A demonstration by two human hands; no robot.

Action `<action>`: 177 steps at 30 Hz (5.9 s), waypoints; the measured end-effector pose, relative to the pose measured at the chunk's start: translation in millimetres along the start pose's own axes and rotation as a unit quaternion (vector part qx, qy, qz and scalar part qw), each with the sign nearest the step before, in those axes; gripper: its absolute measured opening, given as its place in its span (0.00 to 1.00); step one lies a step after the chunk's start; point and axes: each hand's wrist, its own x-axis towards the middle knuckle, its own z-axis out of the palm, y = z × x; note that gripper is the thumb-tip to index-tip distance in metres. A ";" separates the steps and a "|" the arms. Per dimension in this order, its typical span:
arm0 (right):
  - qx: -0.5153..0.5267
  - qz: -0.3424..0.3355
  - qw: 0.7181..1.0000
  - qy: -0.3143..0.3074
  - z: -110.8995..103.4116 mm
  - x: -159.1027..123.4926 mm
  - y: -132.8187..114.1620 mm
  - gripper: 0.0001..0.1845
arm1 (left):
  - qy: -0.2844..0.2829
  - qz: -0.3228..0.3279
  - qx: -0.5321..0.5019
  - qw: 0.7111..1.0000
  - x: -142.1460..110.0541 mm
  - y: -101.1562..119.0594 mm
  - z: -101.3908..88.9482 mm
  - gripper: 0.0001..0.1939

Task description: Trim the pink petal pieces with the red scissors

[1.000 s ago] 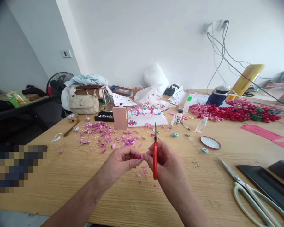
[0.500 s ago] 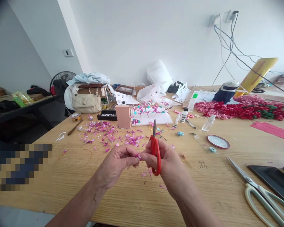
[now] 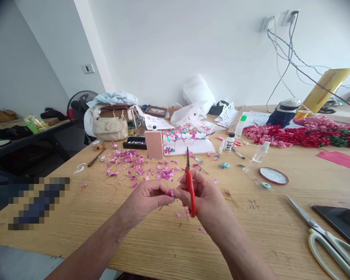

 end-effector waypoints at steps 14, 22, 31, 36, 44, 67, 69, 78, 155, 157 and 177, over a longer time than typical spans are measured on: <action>-0.008 0.014 0.999 -0.037 -1.7 3.7 -1.6 0.16 | -0.024 -0.009 -0.008 1.000 -2.8 -2.4 -3.5 0.09; -0.012 0.023 0.996 -0.090 -1.7 5.8 0.0 0.14 | -0.045 0.013 0.097 0.994 -4.2 0.0 -8.3 0.10; 0.003 0.035 0.995 -0.092 -7.6 12.4 4.0 0.14 | -0.044 -0.019 0.022 0.999 -3.8 -6.1 -6.4 0.06; -0.021 0.032 0.996 -0.085 -6.1 12.0 1.4 0.14 | -0.001 -0.052 -0.002 0.999 -7.8 -9.5 -4.9 0.03; -0.087 -0.049 0.995 -0.028 -8.5 -3.0 11.7 0.17 | 0.101 -0.009 -0.099 0.990 -11.3 -19.8 9.6 0.07; -0.183 0.018 0.973 -0.137 -9.3 -47.9 34.5 0.23 | 0.057 0.043 -0.148 0.987 -13.5 -15.2 17.2 0.07; -0.180 0.017 0.973 -0.142 -9.4 -48.1 34.3 0.23 | 0.049 0.046 -0.153 0.986 -13.4 -16.0 17.0 0.07; -0.156 0.019 0.980 -0.122 -11.4 -47.7 31.5 0.22 | 0.009 0.023 -0.158 0.987 -15.1 -17.6 18.1 0.07; -0.242 0.086 0.947 -0.190 -36.6 -54.7 23.2 0.25 | -0.115 -0.117 -0.083 0.983 -11.9 -23.5 2.9 0.09; -0.251 0.079 0.946 -0.188 -37.3 -54.2 25.3 0.25 | -0.115 -0.120 -0.082 0.983 -11.6 -23.7 2.5 0.09; -0.334 0.074 0.915 -0.212 -47.2 -52.1 25.4 0.22 | -0.125 -0.174 -0.082 0.973 -10.1 -24.9 -11.0 0.07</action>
